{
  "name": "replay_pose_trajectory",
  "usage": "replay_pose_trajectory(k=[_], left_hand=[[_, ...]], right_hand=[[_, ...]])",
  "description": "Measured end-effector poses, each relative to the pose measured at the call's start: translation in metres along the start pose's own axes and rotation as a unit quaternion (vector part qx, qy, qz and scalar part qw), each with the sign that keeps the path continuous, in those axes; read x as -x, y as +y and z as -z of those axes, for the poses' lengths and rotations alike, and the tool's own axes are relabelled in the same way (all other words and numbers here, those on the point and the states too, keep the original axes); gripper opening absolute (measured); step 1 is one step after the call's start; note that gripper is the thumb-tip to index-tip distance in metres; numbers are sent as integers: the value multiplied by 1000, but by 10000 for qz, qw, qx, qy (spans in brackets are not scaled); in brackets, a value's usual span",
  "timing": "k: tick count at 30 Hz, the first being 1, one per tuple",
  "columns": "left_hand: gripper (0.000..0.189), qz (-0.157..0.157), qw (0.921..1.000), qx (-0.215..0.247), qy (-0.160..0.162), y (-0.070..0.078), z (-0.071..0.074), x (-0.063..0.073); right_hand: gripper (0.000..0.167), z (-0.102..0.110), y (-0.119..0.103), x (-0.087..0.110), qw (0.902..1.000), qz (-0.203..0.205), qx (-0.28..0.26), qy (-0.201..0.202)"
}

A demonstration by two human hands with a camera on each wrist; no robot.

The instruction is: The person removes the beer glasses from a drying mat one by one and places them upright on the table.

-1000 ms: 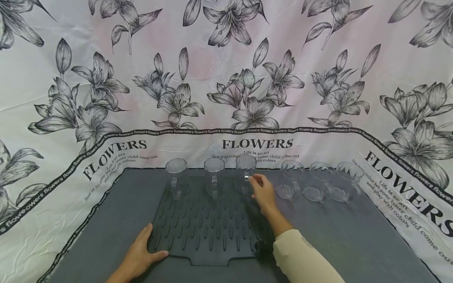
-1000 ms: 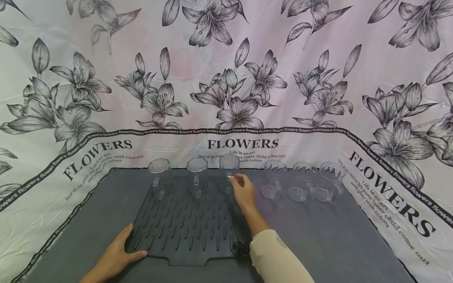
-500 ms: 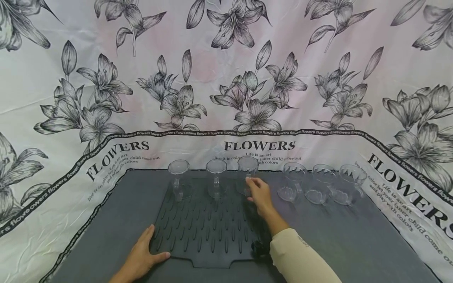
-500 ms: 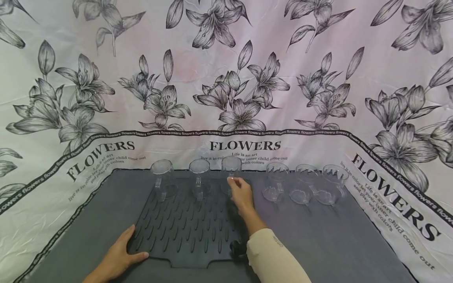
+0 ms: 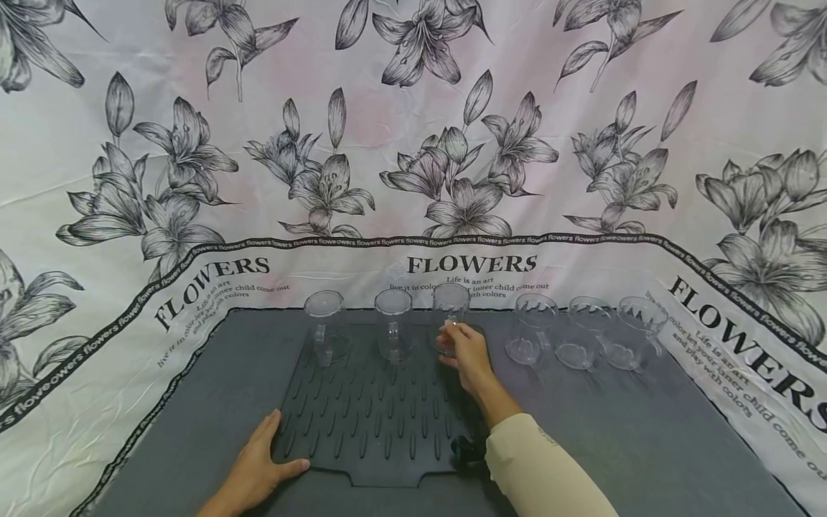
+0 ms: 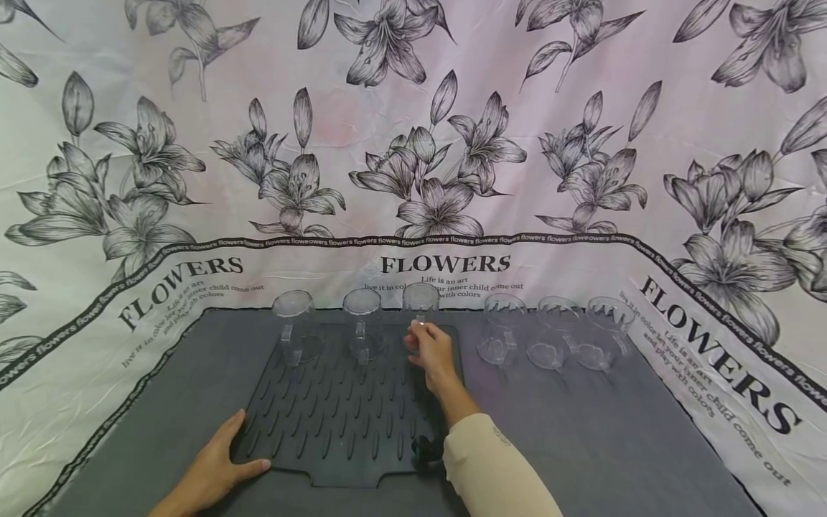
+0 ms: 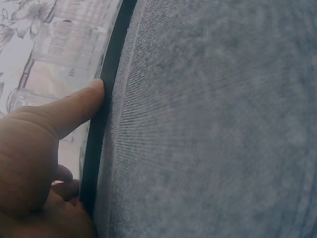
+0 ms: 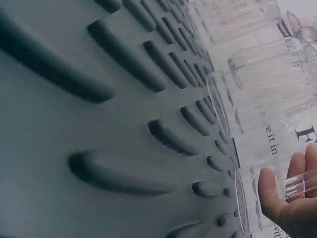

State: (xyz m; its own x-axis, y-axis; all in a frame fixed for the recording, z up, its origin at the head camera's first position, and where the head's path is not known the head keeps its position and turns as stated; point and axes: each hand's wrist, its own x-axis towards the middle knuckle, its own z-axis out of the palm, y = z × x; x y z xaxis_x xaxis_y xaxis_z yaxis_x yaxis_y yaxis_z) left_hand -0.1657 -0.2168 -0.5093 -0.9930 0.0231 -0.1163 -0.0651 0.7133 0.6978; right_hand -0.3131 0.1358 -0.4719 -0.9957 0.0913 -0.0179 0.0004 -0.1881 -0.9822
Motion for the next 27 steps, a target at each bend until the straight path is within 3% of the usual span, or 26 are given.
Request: replay_pose_trajectory(k=[10, 21, 27], left_hand=[[119, -58, 10000, -19, 49, 1, -1, 0], [120, 21, 10000, -4, 5, 1, 0, 0], [121, 58, 10000, 17, -28, 0, 1, 1]], right_hand=[[31, 10, -3, 5, 9998, 182, -128, -10], [31, 21, -44, 39, 9967, 607, 454, -298], [30, 22, -66, 60, 9946, 882, 461, -284]])
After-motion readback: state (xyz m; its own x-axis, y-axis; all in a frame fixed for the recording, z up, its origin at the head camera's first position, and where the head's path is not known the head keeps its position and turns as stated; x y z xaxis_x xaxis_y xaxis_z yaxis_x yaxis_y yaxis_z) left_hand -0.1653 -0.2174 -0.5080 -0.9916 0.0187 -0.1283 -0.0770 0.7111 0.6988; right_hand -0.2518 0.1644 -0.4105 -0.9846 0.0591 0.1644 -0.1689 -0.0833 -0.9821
